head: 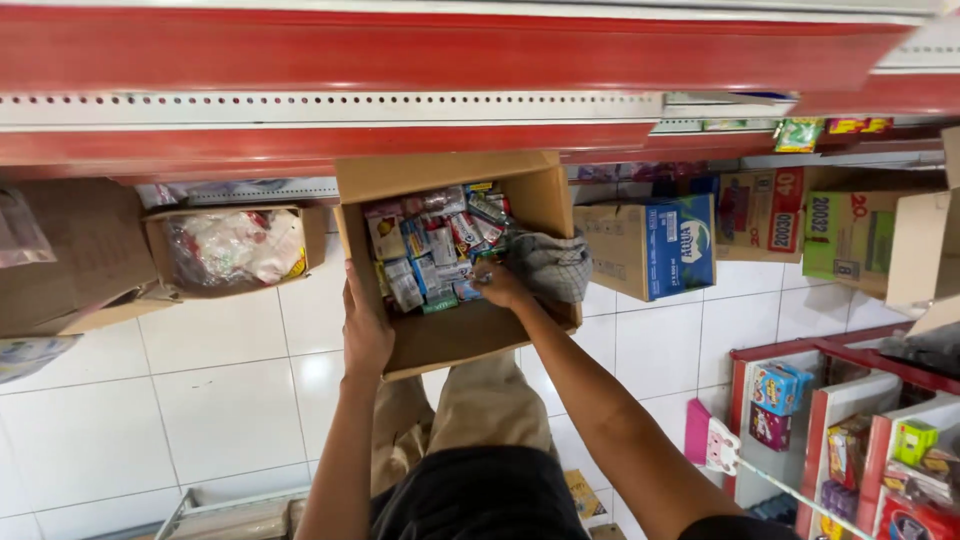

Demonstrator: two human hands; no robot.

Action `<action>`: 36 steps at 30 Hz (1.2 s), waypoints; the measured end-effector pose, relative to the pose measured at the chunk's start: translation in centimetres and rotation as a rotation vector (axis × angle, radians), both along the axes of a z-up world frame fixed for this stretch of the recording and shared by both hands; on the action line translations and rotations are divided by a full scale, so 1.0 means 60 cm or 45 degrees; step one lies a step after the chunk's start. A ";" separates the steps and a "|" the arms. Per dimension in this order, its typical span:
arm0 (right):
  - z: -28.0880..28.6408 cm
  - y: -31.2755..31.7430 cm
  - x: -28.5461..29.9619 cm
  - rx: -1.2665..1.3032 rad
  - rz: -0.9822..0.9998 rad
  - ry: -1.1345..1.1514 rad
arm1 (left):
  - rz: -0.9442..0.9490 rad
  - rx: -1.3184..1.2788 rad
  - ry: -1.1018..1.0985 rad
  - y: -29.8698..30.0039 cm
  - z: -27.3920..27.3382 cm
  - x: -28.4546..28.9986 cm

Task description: The person takes bottles of face toner and cleanser from a cardboard box, wipes each bottle with a cloth, and places them on a store shelf. The person repeats this process for several bottles, arranging them in a row on the shelf.

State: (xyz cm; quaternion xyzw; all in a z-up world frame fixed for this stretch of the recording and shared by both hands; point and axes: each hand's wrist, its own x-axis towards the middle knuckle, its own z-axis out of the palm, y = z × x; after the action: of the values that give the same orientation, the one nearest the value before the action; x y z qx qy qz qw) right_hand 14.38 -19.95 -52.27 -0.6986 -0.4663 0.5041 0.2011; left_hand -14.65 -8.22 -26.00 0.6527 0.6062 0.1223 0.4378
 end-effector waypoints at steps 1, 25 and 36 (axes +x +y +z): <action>-0.087 0.011 0.019 -0.044 -0.175 -0.003 | 0.001 0.045 -0.022 0.007 -0.010 -0.002; 0.387 0.074 -0.002 -0.131 -0.309 0.173 | -0.303 0.817 0.214 0.028 0.101 0.016; 0.550 0.033 0.089 0.624 -0.411 -0.149 | -0.200 -1.137 -1.405 -0.048 0.233 0.110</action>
State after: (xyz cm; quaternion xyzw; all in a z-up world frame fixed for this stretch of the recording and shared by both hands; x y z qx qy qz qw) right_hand 19.71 -17.96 -19.28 -0.7223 -0.4676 0.2968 0.4141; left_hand -8.03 -11.08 -12.01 0.2958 0.2395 0.1430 0.9136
